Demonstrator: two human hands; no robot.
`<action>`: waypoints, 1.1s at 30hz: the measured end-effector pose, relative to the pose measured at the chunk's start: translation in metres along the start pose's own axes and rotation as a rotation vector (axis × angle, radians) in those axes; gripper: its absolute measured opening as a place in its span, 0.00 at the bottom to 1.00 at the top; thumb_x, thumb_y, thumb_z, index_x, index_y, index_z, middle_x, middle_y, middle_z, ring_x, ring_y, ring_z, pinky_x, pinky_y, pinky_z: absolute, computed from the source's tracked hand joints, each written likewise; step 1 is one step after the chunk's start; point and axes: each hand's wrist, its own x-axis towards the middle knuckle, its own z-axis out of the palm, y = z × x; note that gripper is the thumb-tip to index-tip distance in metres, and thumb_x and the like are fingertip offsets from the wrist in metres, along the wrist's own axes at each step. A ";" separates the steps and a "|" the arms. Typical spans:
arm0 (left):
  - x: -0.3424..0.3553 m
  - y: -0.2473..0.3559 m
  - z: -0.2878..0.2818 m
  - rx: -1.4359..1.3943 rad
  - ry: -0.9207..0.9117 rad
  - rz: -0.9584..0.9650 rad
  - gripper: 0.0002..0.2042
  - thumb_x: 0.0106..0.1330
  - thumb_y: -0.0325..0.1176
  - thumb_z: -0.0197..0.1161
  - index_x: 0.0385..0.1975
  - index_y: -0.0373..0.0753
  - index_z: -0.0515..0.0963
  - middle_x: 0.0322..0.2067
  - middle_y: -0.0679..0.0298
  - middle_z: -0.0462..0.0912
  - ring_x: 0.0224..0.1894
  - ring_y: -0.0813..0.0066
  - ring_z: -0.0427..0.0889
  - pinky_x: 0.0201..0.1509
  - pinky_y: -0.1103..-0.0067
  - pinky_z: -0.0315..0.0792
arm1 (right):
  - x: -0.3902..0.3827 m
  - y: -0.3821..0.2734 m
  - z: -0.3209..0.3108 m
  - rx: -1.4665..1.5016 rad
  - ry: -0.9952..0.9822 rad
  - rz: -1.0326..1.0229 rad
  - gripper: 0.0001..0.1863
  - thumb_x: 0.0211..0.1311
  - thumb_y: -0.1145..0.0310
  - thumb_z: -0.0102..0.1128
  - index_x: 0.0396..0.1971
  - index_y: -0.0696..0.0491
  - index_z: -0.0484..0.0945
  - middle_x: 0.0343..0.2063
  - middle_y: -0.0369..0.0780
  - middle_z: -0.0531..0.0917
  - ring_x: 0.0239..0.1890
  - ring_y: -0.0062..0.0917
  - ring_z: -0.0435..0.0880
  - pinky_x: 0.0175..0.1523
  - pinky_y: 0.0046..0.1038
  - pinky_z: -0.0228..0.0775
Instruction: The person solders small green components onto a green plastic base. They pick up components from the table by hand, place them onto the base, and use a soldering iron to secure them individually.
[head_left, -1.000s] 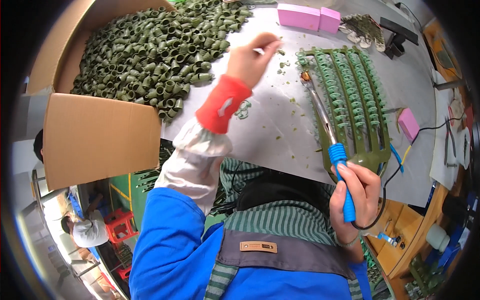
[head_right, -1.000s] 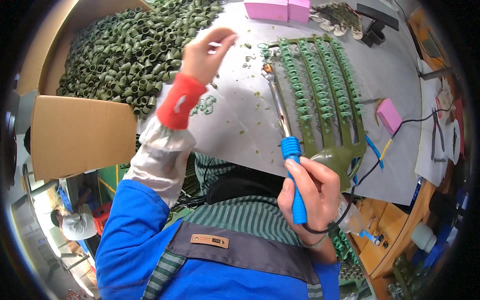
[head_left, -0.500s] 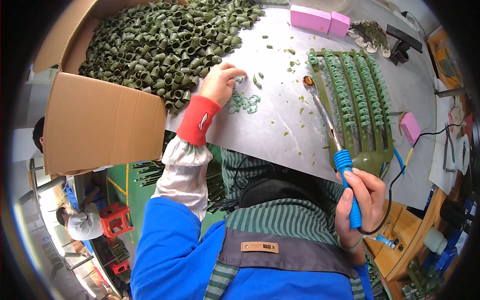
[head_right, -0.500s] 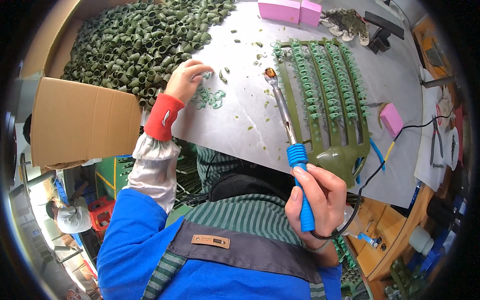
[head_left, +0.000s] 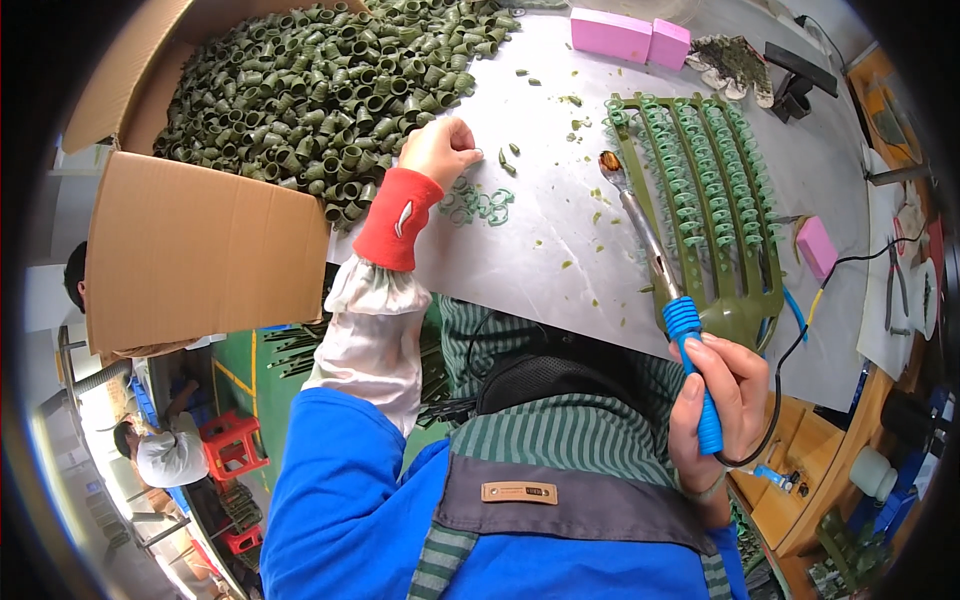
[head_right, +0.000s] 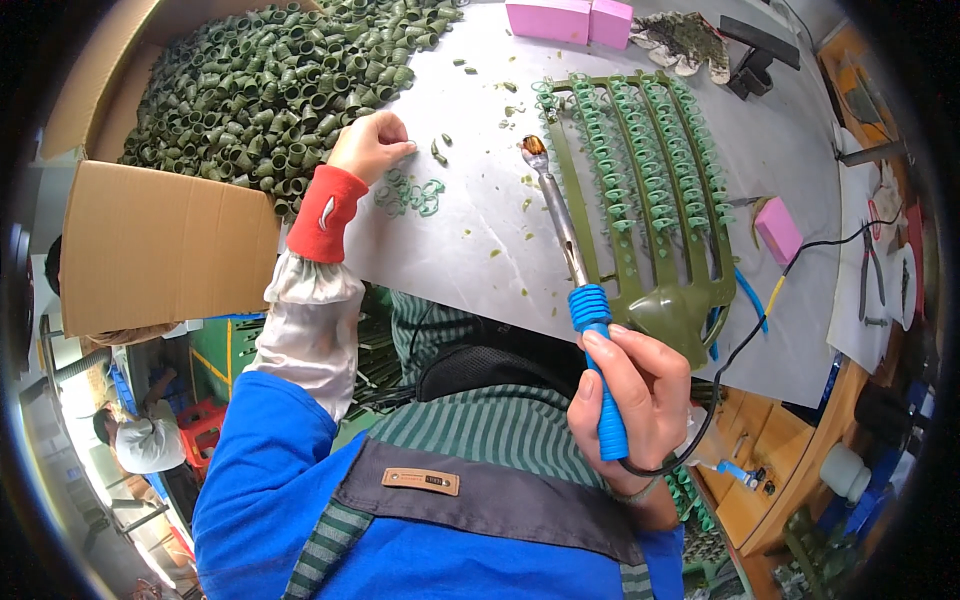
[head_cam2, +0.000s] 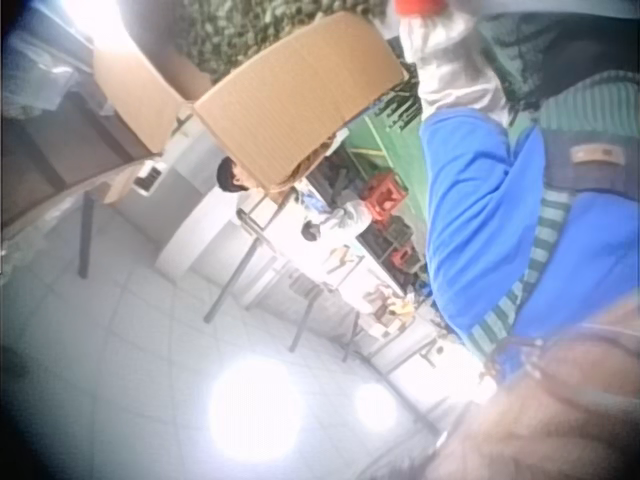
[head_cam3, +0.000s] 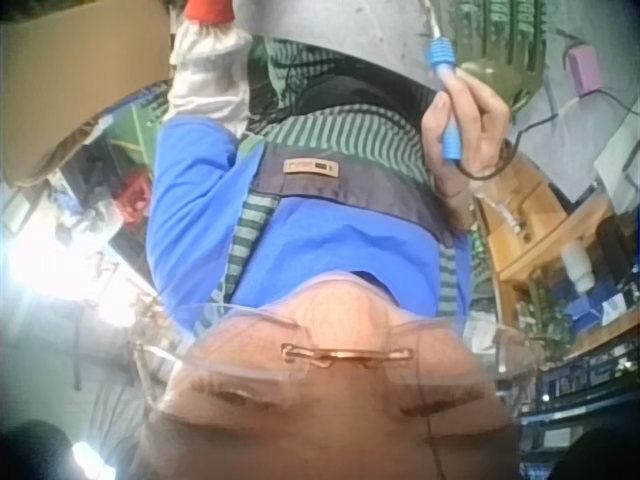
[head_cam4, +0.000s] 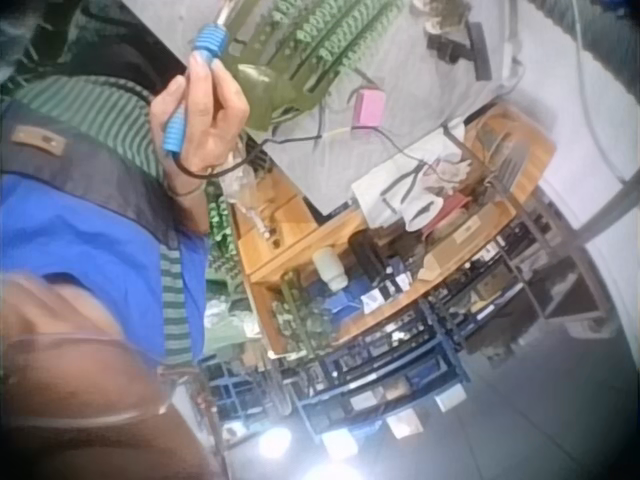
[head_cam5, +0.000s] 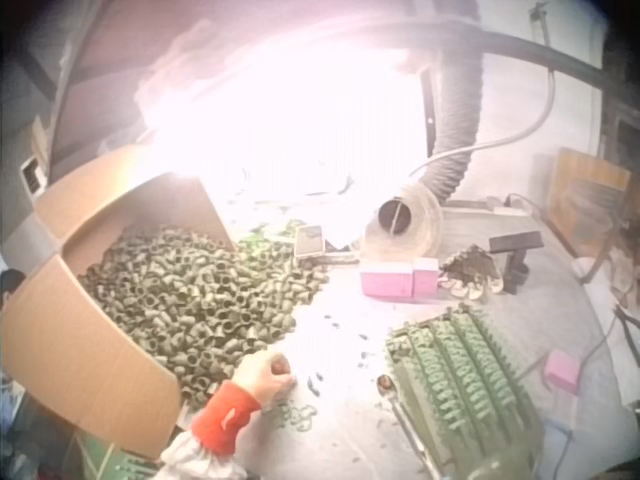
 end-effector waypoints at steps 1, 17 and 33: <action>-0.001 0.003 -0.001 0.020 -0.017 0.003 0.08 0.53 0.30 0.69 0.29 0.35 0.79 0.25 0.63 0.82 0.28 0.77 0.81 0.35 0.81 0.74 | -0.001 0.001 -0.001 -0.004 0.000 0.004 0.14 0.51 0.80 0.57 0.40 0.59 0.80 0.41 0.45 0.76 0.36 0.31 0.82 0.40 0.26 0.77; 0.006 0.128 0.042 -0.312 0.139 0.367 0.08 0.58 0.29 0.65 0.37 0.44 0.84 0.30 0.71 0.85 0.31 0.81 0.81 0.37 0.84 0.75 | 0.006 0.017 0.012 -0.022 0.050 0.011 0.18 0.47 0.82 0.61 0.42 0.57 0.81 0.41 0.44 0.76 0.38 0.30 0.80 0.41 0.24 0.75; 0.024 0.121 0.069 -0.047 0.361 0.574 0.06 0.54 0.33 0.68 0.31 0.50 0.84 0.30 0.74 0.84 0.36 0.75 0.78 0.38 0.79 0.75 | 0.004 0.025 0.008 -0.006 0.071 0.000 0.17 0.45 0.81 0.63 0.39 0.57 0.82 0.39 0.43 0.77 0.36 0.29 0.80 0.38 0.23 0.76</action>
